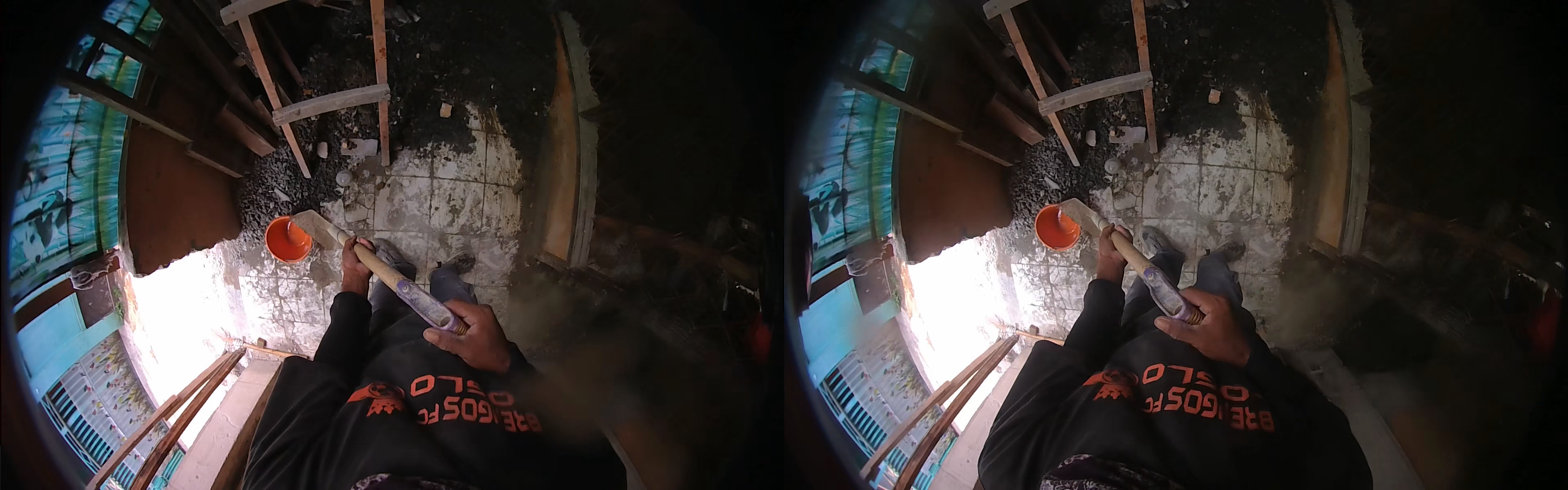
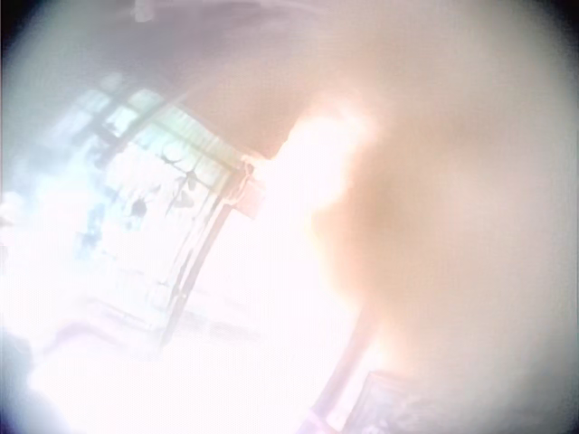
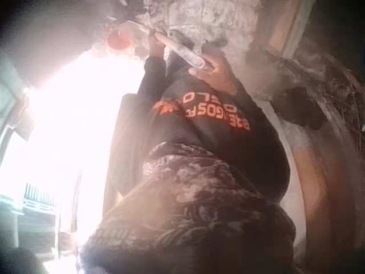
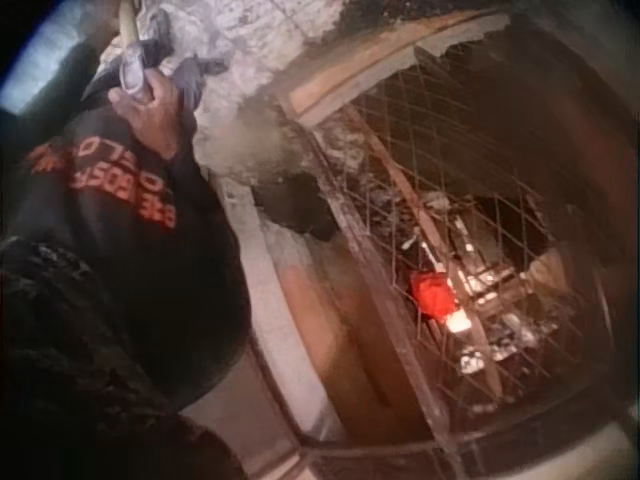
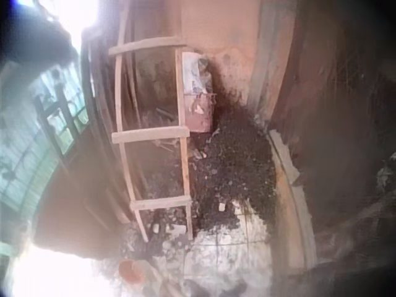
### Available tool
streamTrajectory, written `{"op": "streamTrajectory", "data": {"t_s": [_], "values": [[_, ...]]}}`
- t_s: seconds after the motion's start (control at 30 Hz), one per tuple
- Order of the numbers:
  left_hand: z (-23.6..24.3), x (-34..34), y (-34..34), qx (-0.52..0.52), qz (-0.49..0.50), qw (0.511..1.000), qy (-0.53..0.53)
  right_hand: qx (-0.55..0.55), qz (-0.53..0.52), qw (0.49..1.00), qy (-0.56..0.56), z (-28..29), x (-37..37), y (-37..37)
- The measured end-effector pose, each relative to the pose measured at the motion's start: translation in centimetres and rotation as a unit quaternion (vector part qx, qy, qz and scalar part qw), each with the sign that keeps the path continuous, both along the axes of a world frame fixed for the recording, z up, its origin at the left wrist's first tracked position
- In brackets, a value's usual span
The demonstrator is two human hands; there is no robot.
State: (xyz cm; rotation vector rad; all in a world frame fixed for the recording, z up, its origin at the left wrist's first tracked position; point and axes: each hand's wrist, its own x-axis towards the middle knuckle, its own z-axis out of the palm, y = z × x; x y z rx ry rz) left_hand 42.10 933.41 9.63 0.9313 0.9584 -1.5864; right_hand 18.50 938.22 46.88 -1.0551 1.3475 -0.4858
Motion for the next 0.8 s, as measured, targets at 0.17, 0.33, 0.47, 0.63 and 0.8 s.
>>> {"op": "streamTrajectory", "data": {"t_s": [0.17, 0.33, 0.47, 0.63, 0.8], "values": [[-0.2, -8.7, 1.7, -0.024, -0.172, 0.985, 0.003, 0.119, -0.255, 0.951, -0.125, -0.1, -8.1, 6.1], [-1.2, -19.0, 3.0, -0.008, -0.283, 0.959, 0.033, 0.155, -0.513, 0.816, -0.216, -3.0, -16.1, 13.8], [-0.8, -28.6, 4.2, -0.010, -0.387, 0.922, -0.012, 0.144, -0.635, 0.720, -0.239, -7.5, -21.3, 21.2], [-4.8, -36.5, 5.2, -0.073, -0.563, 0.819, -0.078, 0.170, -0.720, 0.671, -0.047, -10.5, -23.3, 24.4], [-12.6, -42.9, 7.8, -0.298, -0.747, 0.573, -0.157, 0.164, -0.843, 0.494, -0.136, -19.1, -22.8, 31.1]]}}
